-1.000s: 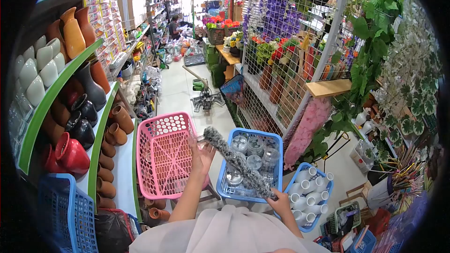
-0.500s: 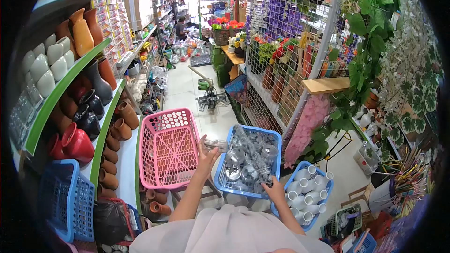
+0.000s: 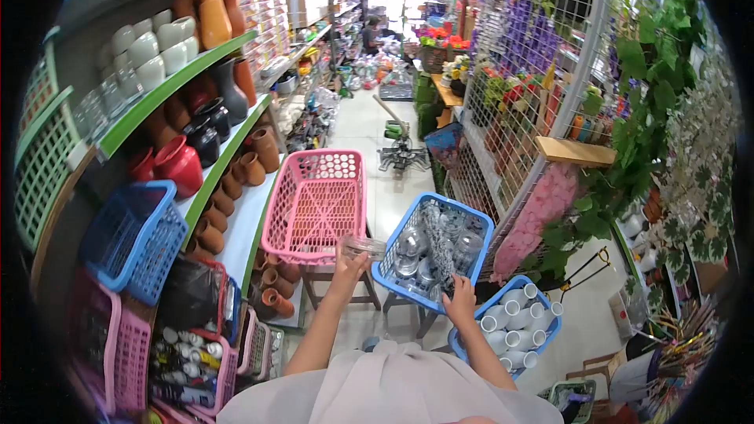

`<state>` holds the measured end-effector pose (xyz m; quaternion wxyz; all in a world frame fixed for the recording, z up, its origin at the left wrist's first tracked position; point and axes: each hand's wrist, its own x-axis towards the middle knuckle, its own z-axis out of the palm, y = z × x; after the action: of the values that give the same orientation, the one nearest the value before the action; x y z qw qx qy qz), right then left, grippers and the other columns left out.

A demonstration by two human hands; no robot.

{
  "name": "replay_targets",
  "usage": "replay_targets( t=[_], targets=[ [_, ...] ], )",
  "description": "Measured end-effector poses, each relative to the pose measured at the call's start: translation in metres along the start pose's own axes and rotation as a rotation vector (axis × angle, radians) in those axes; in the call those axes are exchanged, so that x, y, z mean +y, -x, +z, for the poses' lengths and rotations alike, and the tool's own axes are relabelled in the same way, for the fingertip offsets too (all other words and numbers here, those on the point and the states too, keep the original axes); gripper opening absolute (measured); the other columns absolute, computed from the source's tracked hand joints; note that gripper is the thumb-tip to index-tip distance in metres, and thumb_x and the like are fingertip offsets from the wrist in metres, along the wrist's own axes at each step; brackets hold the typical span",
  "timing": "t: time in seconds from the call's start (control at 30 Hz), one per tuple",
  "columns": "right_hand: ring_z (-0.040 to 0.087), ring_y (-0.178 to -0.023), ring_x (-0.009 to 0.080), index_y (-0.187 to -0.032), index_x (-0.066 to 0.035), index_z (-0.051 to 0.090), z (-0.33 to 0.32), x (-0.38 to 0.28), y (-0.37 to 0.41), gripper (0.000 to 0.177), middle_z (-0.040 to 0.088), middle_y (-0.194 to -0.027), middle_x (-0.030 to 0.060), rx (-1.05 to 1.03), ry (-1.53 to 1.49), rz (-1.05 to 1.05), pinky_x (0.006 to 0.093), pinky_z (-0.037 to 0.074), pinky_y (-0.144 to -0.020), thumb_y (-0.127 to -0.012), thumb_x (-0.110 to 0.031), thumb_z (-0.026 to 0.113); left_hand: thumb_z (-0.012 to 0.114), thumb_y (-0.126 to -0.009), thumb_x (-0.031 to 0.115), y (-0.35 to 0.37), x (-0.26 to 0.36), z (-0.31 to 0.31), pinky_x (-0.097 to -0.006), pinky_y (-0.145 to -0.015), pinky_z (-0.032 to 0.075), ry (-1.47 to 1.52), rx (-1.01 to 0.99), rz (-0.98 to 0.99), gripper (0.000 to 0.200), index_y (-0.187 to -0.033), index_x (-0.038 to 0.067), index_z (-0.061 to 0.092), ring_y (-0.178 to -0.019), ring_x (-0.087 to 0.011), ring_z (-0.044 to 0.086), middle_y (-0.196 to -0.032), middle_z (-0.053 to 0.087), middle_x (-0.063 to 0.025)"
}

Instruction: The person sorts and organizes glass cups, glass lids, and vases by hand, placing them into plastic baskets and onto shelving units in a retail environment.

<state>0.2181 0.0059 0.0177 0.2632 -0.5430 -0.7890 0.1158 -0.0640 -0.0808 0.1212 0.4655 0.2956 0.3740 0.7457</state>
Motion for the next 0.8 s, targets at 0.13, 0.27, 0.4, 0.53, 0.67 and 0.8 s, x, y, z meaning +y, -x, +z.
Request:
replay_targets(
  t=[0.13,0.27,0.4,0.53,0.67,0.8],
  targets=[
    [0.054,-0.104,0.0335,-0.122,-0.004,0.053,-0.023,-0.037,-0.001,0.053,0.055,-0.113,0.0158,-0.029,-0.339,-0.296,0.0397,0.044,-0.09,-0.074,-0.011,0.074,0.07,-0.086,0.024,0.059,0.008,0.006,-0.0362,-0.098,0.043,-0.059,0.098,0.045,0.068,-0.138,0.01,0.029,-0.115,-0.0209,0.051,-0.124,0.049,-0.0105],
    [0.055,-0.101,0.0285,-0.127,-0.005,0.049,-0.069,-0.119,0.026,0.061,0.054,-0.118,0.0152,-0.285,-0.679,-0.425,0.0364,0.047,-0.086,-0.074,-0.012,0.077,0.07,-0.085,0.025,0.12,0.009,0.0,-0.0364,-0.099,0.043,-0.093,0.124,-0.017,0.066,-0.136,0.009,0.032,-0.118,-0.0214,0.05,-0.124,0.049,-0.0096],
    [0.057,-0.102,0.0258,-0.131,-0.007,0.046,-0.08,-0.171,0.055,0.068,0.053,-0.122,0.0129,-0.395,-0.828,-0.637,0.0356,0.05,-0.082,-0.072,-0.01,0.08,0.07,-0.086,0.03,0.17,0.007,-0.013,-0.0354,-0.098,0.044,-0.129,0.128,0.05,0.067,-0.137,0.011,0.031,-0.117,-0.0193,0.05,-0.123,0.049,-0.0091],
    [0.06,-0.102,0.0256,-0.121,-0.005,0.056,-0.073,-0.206,0.065,0.053,0.057,-0.117,0.0111,-0.384,-0.854,-0.765,0.0347,0.053,-0.08,-0.073,-0.007,0.078,0.07,-0.086,0.038,0.217,0.044,-0.014,-0.034,-0.097,0.044,-0.204,0.221,0.104,0.07,-0.137,0.012,0.03,-0.118,-0.0174,0.048,-0.124,0.048,-0.0072],
    [0.063,-0.103,0.0249,-0.116,-0.003,0.059,-0.063,-0.247,0.083,0.046,0.063,-0.114,0.0123,-0.638,-0.986,-0.808,0.0342,0.055,-0.082,-0.073,-0.005,0.078,0.069,-0.086,0.041,0.257,0.063,-0.037,-0.0328,-0.095,0.045,-0.322,0.306,0.113,0.068,-0.136,0.012,0.032,-0.115,-0.0166,0.049,-0.122,0.049,-0.0051],
    [0.064,-0.101,0.0203,-0.12,0.0,0.057,-0.046,-0.294,0.101,0.045,0.064,-0.114,0.0118,-0.779,-1.133,-0.808,0.0331,0.055,-0.084,-0.077,0.0,0.074,0.059,-0.095,0.033,0.292,0.09,-0.052,-0.0322,-0.092,0.045,-0.328,0.439,0.243,0.052,-0.135,0.01,0.036,-0.114,-0.0151,0.049,-0.125,0.049,-0.0057]
  ],
)
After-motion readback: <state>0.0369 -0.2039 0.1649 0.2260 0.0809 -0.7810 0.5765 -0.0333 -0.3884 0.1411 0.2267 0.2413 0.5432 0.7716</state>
